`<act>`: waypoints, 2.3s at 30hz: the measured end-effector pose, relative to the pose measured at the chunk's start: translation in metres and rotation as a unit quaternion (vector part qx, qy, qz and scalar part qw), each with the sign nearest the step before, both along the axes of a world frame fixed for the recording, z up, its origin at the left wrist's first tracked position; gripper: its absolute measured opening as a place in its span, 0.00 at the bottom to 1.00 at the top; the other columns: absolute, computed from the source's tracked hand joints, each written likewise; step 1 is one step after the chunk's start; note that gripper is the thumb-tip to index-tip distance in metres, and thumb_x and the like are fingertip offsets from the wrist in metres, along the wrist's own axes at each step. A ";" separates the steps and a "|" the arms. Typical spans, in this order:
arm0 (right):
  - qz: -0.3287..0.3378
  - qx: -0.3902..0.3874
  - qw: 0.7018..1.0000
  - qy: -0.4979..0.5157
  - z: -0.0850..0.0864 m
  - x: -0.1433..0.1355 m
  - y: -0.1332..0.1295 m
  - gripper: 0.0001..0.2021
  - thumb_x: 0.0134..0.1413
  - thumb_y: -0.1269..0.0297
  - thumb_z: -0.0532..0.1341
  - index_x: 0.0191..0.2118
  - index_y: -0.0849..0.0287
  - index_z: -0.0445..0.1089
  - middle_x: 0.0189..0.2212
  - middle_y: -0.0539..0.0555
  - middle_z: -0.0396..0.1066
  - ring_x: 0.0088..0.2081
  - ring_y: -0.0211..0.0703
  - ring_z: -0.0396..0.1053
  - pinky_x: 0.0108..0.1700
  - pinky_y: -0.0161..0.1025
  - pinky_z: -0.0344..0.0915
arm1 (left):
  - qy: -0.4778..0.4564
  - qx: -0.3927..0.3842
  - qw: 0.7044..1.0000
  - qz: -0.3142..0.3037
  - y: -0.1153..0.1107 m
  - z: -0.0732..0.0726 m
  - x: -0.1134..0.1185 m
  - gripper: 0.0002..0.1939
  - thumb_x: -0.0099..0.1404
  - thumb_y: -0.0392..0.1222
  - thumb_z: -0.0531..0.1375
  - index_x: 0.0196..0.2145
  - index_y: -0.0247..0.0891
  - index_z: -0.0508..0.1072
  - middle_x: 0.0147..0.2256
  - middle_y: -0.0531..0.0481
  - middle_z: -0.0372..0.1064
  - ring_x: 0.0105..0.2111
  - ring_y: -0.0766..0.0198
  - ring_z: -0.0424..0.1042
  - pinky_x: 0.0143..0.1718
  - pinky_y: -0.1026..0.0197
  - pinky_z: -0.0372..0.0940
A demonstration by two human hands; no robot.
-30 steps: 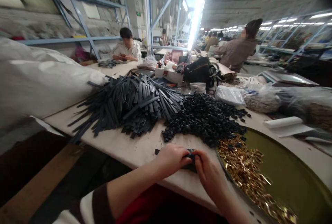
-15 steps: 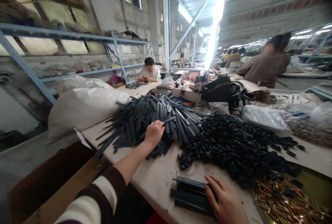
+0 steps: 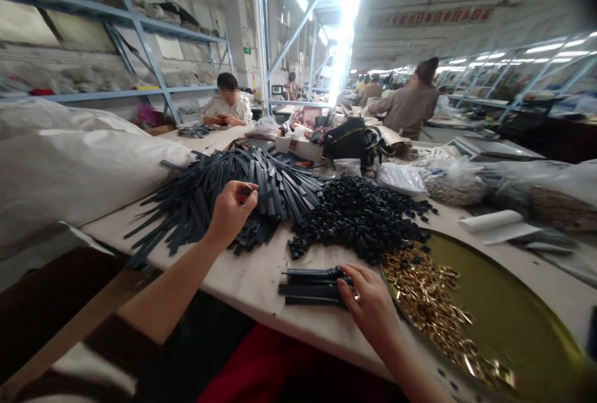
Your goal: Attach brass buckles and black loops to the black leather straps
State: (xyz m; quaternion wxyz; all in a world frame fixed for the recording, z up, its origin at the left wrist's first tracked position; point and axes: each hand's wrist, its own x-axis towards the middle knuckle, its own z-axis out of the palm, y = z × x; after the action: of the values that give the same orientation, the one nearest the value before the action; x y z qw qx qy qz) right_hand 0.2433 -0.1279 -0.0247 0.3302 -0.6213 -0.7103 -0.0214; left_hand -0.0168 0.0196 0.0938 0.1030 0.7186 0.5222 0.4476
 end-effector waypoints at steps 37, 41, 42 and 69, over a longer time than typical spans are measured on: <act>-0.001 -0.118 0.897 0.426 0.026 0.015 0.070 0.15 0.51 0.55 0.57 0.42 0.56 0.66 0.29 0.52 0.69 0.27 0.38 0.65 0.32 0.38 0.64 | -0.345 -0.579 0.698 -0.242 -0.107 -0.073 0.070 0.12 0.61 0.46 0.52 0.36 0.34 0.66 0.19 0.56 0.63 0.15 0.74 0.59 0.17 0.71 0.53; 0.001 -0.212 0.643 0.736 0.031 -0.026 0.026 0.13 0.40 0.57 0.66 0.33 0.57 0.69 0.27 0.49 0.71 0.26 0.33 0.67 0.30 0.33 0.66 | -0.202 -0.447 0.832 -0.260 -0.119 -0.079 0.073 0.16 0.62 0.52 0.49 0.30 0.35 0.65 0.15 0.59 0.57 0.15 0.73 0.55 0.17 0.70 0.50; -0.001 -0.208 0.596 0.775 0.030 -0.033 0.019 0.13 0.37 0.60 0.68 0.30 0.57 0.69 0.26 0.48 0.71 0.26 0.33 0.67 0.31 0.32 0.67 | -0.177 -0.423 0.852 -0.253 -0.122 -0.080 0.073 0.16 0.63 0.51 0.49 0.30 0.36 0.65 0.15 0.59 0.56 0.15 0.72 0.55 0.17 0.69 0.50; 0.092 -0.218 0.805 0.544 0.011 -0.044 -0.042 0.21 0.45 0.67 0.62 0.47 0.53 0.59 0.32 0.49 0.67 0.33 0.37 0.66 0.36 0.36 0.63 | -0.033 -0.416 0.854 -0.309 -0.140 -0.075 0.072 0.20 0.62 0.51 0.50 0.49 0.41 0.63 0.45 0.47 0.68 0.45 0.56 0.66 0.46 0.61 0.57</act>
State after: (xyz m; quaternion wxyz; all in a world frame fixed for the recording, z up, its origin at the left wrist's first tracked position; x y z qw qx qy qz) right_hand 0.1990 -0.1695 -0.0135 0.5185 -0.5185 -0.4539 0.5061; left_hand 0.0551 -0.1207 0.0186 0.5428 0.7178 0.4071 0.1566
